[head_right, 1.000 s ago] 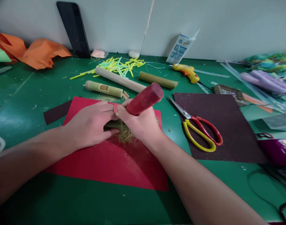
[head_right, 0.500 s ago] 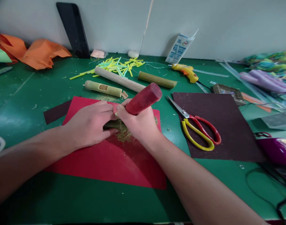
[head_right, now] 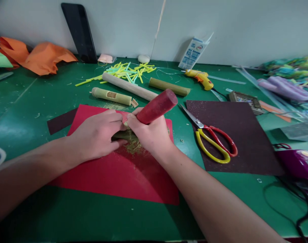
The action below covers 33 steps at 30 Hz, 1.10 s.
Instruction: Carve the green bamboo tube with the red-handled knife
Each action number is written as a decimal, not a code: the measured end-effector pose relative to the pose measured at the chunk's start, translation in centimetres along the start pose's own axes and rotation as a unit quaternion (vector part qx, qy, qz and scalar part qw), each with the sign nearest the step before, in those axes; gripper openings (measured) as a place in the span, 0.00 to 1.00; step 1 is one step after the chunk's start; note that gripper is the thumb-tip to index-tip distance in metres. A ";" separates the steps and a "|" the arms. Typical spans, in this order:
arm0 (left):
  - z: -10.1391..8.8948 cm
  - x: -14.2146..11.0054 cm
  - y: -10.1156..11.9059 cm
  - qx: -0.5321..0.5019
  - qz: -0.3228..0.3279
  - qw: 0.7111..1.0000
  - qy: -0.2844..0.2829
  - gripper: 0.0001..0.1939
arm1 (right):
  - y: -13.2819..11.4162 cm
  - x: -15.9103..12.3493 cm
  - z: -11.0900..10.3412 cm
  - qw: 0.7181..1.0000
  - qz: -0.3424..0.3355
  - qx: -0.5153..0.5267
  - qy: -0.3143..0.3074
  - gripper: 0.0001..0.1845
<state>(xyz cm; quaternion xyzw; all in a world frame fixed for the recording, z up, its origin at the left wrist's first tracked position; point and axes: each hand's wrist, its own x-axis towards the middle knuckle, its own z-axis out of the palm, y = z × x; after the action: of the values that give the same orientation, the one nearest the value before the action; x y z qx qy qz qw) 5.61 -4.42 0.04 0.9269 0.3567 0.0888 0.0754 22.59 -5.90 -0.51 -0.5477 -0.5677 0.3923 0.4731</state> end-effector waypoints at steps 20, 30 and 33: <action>0.3 -0.2 -0.2 -0.001 0.003 1.000 0.013 0.08 | 0.1 -0.1 0.0 0.998 -0.026 -0.052 0.012 0.11; 0.1 0.0 -0.1 -0.003 0.007 1.000 0.009 0.07 | -0.2 -0.4 0.1 0.999 -0.002 -0.029 0.013 0.11; 0.1 0.0 -0.1 0.002 0.005 1.000 0.008 0.07 | -0.1 -0.3 0.1 0.999 -0.007 -0.034 0.010 0.11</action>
<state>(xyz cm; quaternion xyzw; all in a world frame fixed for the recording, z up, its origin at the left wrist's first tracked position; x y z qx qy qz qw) 5.57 -4.40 -0.06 0.9281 0.3528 0.0958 0.0699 22.42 -6.23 -0.48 -0.5635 -0.5801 0.3637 0.4623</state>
